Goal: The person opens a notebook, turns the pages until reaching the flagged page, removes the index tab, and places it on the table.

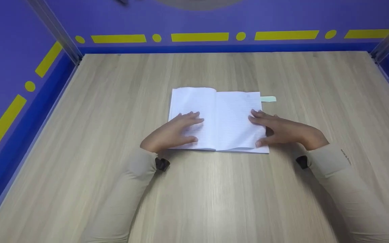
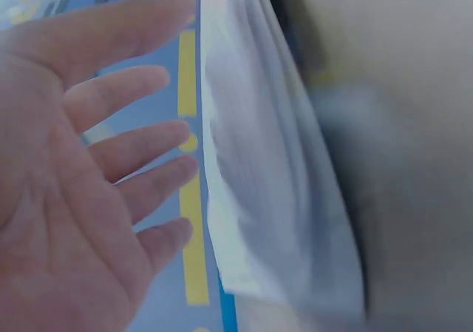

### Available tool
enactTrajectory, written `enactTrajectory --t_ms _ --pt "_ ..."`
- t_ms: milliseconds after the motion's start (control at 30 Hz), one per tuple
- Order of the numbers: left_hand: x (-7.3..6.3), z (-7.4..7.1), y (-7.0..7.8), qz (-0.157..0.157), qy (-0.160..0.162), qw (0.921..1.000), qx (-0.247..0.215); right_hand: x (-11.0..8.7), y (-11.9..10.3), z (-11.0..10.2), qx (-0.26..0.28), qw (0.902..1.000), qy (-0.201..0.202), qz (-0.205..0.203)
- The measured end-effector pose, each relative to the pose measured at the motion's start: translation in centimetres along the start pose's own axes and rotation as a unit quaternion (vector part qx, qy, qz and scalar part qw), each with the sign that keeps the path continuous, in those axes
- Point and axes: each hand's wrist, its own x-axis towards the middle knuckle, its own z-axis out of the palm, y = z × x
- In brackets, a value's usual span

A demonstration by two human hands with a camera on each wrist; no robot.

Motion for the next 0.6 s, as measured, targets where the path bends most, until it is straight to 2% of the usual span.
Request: enactTrajectory --t_ms 167,333,600 --pt "1.1 1.3 2.2 0.034 0.022 0.9986 0.034 0.1 -0.1 0.0 -0.002 1.0000 -0.001 0.004" --pt "2.9 2.6 4.5 0.062 0.036 0.9950 0.069 0.2 0.0 0.0 -0.008 0.9999 -0.002 0.013" --pt "5.7 4.3 7.1 0.077 0.011 0.9916 0.104 0.4 0.3 0.2 -0.013 0.9998 -0.003 0.014"
